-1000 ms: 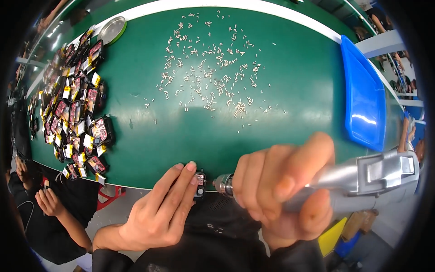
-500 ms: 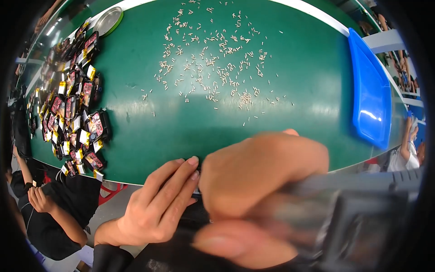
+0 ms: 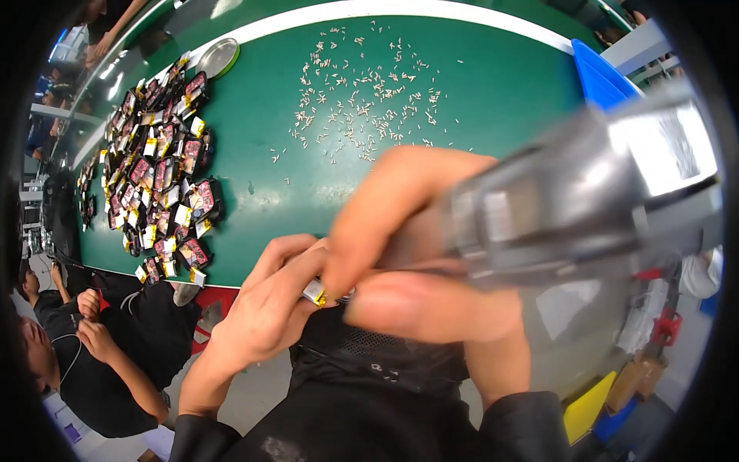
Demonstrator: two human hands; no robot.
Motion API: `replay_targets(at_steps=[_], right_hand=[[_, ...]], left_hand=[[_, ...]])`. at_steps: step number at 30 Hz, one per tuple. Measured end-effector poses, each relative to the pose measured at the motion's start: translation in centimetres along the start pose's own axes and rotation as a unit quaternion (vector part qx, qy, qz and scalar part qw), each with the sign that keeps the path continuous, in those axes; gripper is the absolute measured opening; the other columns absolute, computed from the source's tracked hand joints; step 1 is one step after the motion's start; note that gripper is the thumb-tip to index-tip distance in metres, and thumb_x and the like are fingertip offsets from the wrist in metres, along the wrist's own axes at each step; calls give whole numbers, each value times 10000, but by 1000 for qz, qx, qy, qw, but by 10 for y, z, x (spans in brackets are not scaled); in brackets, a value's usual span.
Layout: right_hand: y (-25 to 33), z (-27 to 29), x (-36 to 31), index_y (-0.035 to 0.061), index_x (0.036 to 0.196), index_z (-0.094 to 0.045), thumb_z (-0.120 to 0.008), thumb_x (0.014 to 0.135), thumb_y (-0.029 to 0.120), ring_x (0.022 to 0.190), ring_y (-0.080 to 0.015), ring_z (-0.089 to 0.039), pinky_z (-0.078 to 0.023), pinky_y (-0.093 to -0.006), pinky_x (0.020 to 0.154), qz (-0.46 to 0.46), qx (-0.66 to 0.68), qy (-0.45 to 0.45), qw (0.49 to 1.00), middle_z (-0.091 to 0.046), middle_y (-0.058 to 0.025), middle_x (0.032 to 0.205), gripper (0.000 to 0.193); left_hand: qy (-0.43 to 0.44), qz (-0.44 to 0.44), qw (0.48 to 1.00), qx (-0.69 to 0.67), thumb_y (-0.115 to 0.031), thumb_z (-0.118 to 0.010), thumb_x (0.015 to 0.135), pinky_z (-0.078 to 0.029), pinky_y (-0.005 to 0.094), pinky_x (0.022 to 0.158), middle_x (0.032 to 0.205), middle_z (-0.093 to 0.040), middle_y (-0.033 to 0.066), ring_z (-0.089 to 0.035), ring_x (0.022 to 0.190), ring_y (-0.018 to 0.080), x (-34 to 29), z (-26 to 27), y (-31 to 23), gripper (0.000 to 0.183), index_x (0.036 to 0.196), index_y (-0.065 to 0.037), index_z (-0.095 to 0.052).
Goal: Manually assemble small electronic components using an electric screwdriver.
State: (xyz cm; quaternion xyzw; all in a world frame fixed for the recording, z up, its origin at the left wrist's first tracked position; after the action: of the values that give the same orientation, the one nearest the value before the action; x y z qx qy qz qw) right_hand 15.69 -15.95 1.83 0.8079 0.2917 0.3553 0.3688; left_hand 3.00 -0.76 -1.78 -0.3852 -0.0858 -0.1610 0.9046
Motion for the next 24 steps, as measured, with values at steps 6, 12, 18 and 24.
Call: replay_targets(at_steps=[6,12,18,24], right_hand=[[12,8,-22,75,900,-460,-518,943,223,411,-100,-419,-396,-257,466,94,84,-27,992,-444,6,533,164],[13,15,-37,63,922,-458,-480,946,215,435,-113,-420,-397,-280,498,113,108,-48,987,-430,-4,547,155],[2,15,-36,66,897,-443,-477,926,191,414,-106,-378,-379,-279,476,97,142,-104,980,-394,7,524,133],[-17,19,-48,66,883,-422,-488,930,169,401,-92,-331,-346,-270,446,86,188,-208,956,-359,14,511,131]], left_hand=[[-36,7,995,-91,135,-693,631,-509,381,896,1181,-596,224,-579,1086,338,-5,1,4,683,1267,35,-467],[-61,45,976,-204,87,-705,722,-490,418,948,1204,-562,261,-562,1145,346,-7,2,6,636,1295,29,-435],[-83,17,985,-150,79,-709,708,-496,431,915,1185,-602,226,-579,1108,368,-7,15,-4,614,1271,33,-467],[-182,12,980,84,165,-650,639,-484,432,888,1181,-594,195,-575,1087,361,-23,70,8,601,1212,37,-521]])
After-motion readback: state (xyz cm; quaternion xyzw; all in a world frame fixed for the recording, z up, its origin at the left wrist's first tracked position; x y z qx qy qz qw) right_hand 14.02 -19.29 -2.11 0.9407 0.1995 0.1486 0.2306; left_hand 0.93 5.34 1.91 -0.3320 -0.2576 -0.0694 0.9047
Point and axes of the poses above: each hand's wrist, its own x-axis towards the middle knuckle, its own z-axis out of the back of the hand, y = z × x, the point moved 2 cm from there along x, towards the middle knuckle
